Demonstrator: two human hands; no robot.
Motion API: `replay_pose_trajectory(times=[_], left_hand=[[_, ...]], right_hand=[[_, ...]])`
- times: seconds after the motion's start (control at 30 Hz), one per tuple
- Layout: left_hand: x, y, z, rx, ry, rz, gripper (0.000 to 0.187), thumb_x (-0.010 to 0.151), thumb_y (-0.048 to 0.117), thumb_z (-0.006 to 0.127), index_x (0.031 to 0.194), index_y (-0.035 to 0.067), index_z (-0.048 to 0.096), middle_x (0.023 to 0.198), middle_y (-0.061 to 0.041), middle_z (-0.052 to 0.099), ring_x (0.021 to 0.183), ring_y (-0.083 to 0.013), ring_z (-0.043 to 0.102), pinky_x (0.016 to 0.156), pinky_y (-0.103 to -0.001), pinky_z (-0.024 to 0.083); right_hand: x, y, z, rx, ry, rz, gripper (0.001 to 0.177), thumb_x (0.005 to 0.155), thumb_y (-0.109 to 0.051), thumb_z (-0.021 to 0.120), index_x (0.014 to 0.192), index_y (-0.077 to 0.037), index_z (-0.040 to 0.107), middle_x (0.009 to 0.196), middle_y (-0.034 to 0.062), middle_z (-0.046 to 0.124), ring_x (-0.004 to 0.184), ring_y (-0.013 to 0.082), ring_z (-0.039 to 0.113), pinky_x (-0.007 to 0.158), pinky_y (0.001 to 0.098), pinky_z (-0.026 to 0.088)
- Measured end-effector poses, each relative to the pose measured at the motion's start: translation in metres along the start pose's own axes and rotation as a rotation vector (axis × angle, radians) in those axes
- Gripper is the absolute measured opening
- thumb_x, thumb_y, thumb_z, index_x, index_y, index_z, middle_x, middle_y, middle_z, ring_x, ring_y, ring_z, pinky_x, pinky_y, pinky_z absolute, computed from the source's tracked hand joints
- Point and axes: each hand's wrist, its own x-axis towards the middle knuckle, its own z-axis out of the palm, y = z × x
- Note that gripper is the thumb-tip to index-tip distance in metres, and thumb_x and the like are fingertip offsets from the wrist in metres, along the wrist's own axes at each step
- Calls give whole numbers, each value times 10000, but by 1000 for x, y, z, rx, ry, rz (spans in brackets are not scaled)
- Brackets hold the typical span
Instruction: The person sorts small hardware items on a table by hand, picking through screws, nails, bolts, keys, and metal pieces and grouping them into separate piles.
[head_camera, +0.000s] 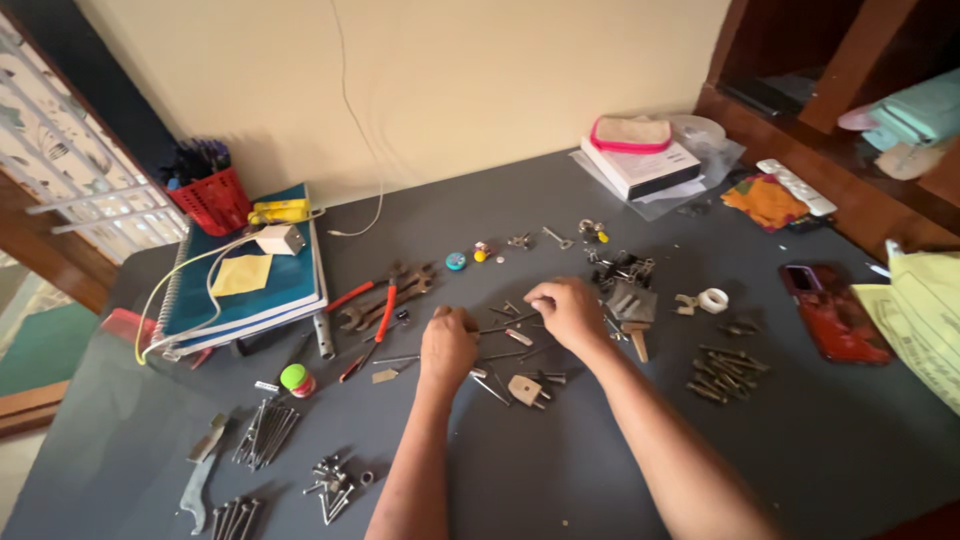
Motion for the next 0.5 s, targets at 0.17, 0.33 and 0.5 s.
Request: replay_pose_trajectory(times=[0.17,0.33,0.5], left_hand=[[0,4,-7,-40,-13,-10,128,688,27,780,804,52,732,880,-160,689,883,-353,683,816,-442,542],[-2,24,-19,-85,-32,-71,125,757,75,748,880,87,738,945,-128,697,908,-341,694,816,-434,550],[-3,45,-21,41,44,48,360,833,36,608,1109,200,771,1157,-51,691,1063,-307,637,862,-429,539]], right_hand=[[7,-12,27,-188,20,43,37,807,-164,779,841,-154,791,874,54,709,945,307,648,816,440,535],[6,-19,35,-289,16,58,100,796,-227,794,850,-143,782,889,47,693,952,301,643,818,443,540],[1,-15,34,-324,-42,32,108,797,-214,801,875,-145,773,919,52,690,959,304,645,810,447,539]])
